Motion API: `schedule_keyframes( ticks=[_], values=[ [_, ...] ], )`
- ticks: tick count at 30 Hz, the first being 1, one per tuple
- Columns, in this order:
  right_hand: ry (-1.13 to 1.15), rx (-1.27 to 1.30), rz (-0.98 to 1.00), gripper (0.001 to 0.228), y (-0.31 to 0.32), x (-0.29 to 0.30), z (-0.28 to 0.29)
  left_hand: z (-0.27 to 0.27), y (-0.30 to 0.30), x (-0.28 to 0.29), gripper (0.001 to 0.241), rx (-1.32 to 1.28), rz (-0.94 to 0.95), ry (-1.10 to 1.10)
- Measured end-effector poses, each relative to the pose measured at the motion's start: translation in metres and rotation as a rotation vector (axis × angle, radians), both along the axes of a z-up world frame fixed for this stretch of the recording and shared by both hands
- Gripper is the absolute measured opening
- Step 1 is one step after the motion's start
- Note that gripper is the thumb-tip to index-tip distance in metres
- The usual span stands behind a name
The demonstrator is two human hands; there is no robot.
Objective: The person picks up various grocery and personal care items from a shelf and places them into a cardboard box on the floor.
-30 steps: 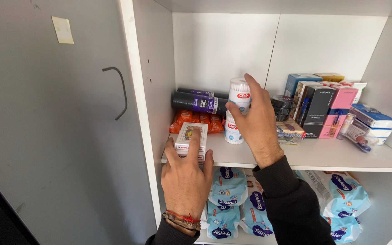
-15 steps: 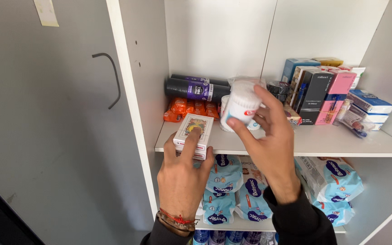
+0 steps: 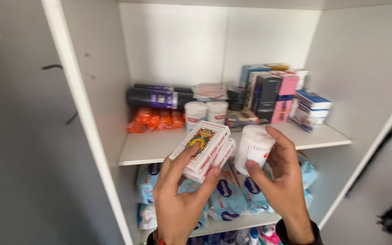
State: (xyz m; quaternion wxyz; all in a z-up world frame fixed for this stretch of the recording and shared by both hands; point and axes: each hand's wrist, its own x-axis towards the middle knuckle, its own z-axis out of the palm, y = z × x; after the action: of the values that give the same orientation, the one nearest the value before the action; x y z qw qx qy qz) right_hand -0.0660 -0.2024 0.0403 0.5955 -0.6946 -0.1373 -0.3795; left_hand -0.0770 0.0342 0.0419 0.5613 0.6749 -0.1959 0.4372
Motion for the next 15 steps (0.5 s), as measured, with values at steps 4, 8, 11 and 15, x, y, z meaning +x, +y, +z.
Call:
schedule_keyframes(
  ticks=[4,8,11,15],
  values=[
    [0.048,0.269,0.145,0.099,-0.056,-0.014,-0.047,-0.031,-0.037,0.008,0.07,-0.354,-0.564,0.356],
    [-0.039,0.469,0.155,0.095,-0.106,-0.029,-0.081,-0.059,-0.085,0.012,0.068,-0.345,-0.699,0.434],
    [-0.077,0.491,0.177,0.094,-0.128,-0.063,-0.09,-0.075,-0.12,0.001,0.065,-0.299,-0.853,0.318],
    [-0.01,0.483,0.009,0.082,-0.165,-0.108,-0.097,-0.084,-0.17,-0.023,0.071,-0.221,-0.996,0.375]
  ],
)
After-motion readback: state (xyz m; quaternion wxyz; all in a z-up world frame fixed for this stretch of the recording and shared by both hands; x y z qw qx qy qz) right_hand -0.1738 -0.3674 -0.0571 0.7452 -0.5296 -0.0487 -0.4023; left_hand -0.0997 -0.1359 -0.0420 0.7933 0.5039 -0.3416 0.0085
